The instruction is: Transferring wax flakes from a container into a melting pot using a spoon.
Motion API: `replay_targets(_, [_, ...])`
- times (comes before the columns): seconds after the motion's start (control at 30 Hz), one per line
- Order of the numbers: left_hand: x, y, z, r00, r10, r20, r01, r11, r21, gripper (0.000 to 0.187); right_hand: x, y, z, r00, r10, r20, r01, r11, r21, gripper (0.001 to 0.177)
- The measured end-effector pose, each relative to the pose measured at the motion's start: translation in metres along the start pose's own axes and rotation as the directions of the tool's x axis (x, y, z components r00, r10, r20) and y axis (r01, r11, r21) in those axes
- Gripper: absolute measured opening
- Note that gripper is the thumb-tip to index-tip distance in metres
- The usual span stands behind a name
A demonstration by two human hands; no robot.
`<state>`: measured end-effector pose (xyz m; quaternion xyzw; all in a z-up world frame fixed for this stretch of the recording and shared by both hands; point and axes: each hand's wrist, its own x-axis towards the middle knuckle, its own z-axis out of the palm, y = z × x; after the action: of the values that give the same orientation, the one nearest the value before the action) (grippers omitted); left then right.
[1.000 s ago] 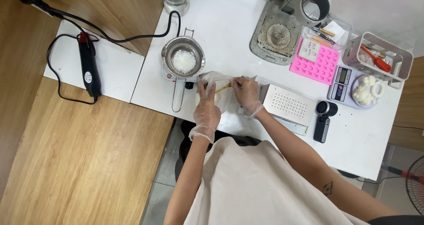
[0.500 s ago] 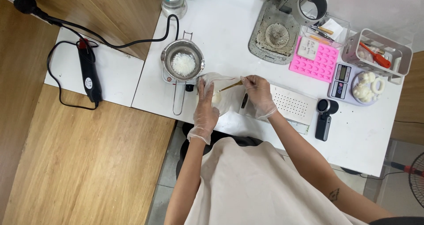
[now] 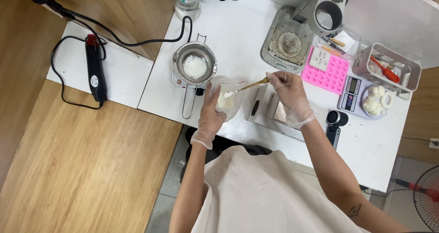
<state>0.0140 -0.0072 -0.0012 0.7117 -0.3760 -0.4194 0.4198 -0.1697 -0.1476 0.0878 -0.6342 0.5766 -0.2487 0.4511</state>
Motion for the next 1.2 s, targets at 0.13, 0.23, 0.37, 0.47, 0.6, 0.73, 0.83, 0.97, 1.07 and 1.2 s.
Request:
replay_targets(0.13, [-0.004, 0.001, -0.002, 0.999, 0.031, -0.022, -0.031, 0.999, -0.016, 0.090, 0.013, -0.031, 0.006, 0.999, -0.018, -0.038, 0.019, 0.999, 0.034, 0.013])
replay_targets(0.23, [-0.001, -0.008, 0.003, 0.998, 0.054, -0.021, -0.054, 0.999, 0.001, 0.091, 0.034, -0.048, 0.023, 0.999, -0.017, -0.039, 0.019, 0.999, 0.038, 0.016])
replay_targets(0.37, [0.003, -0.011, 0.004, 0.999, 0.040, -0.017, -0.040, 0.999, -0.005, 0.093, 0.052, -0.069, 0.068, 0.996, -0.089, -0.022, 0.089, 0.996, 0.015, 0.017])
replay_targets(0.47, [0.004, -0.012, 0.005, 1.000, 0.021, -0.004, -0.021, 1.000, 0.003, 0.093, 0.079, -0.029, 0.109, 0.806, -0.588, -0.066, 0.552, 0.787, -0.276, 0.016])
replay_targets(0.6, [0.005, -0.012, 0.005, 1.000, -0.006, 0.014, 0.005, 0.998, 0.057, 0.094, 0.081, -0.010, 0.119, 0.203, -0.964, 0.170, 0.807, 0.066, -0.587, 0.016])
replay_targets(0.73, [-0.003, 0.003, -0.002, 0.999, -0.040, 0.029, 0.038, 0.998, 0.053, 0.095, 0.056, -0.010, 0.079, 0.382, -0.923, 0.051, 0.769, 0.287, -0.572, 0.021])
replay_targets(0.83, [-0.006, 0.005, -0.001, 0.999, -0.046, 0.023, 0.045, 0.996, 0.076, 0.094, 0.040, -0.002, 0.037, 0.585, -0.809, -0.067, 0.711, 0.550, -0.437, 0.027])
replay_targets(0.97, [-0.010, 0.015, 0.001, 0.999, -0.047, 0.002, 0.047, 0.995, 0.086, 0.097, 0.004, 0.005, 0.000, 0.716, -0.697, -0.036, 0.610, 0.651, -0.452, 0.023])
replay_targets(1.07, [-0.012, 0.019, 0.002, 0.999, -0.044, 0.004, 0.043, 0.992, 0.122, 0.096, -0.016, 0.015, 0.016, 0.684, -0.727, 0.066, 0.596, 0.504, -0.625, 0.020])
replay_targets(1.2, [-0.012, 0.017, 0.011, 0.999, -0.031, 0.020, 0.027, 0.980, 0.198, 0.098, -0.013, 0.056, 0.058, 0.517, -0.842, 0.153, 0.607, 0.235, -0.759, 0.012])
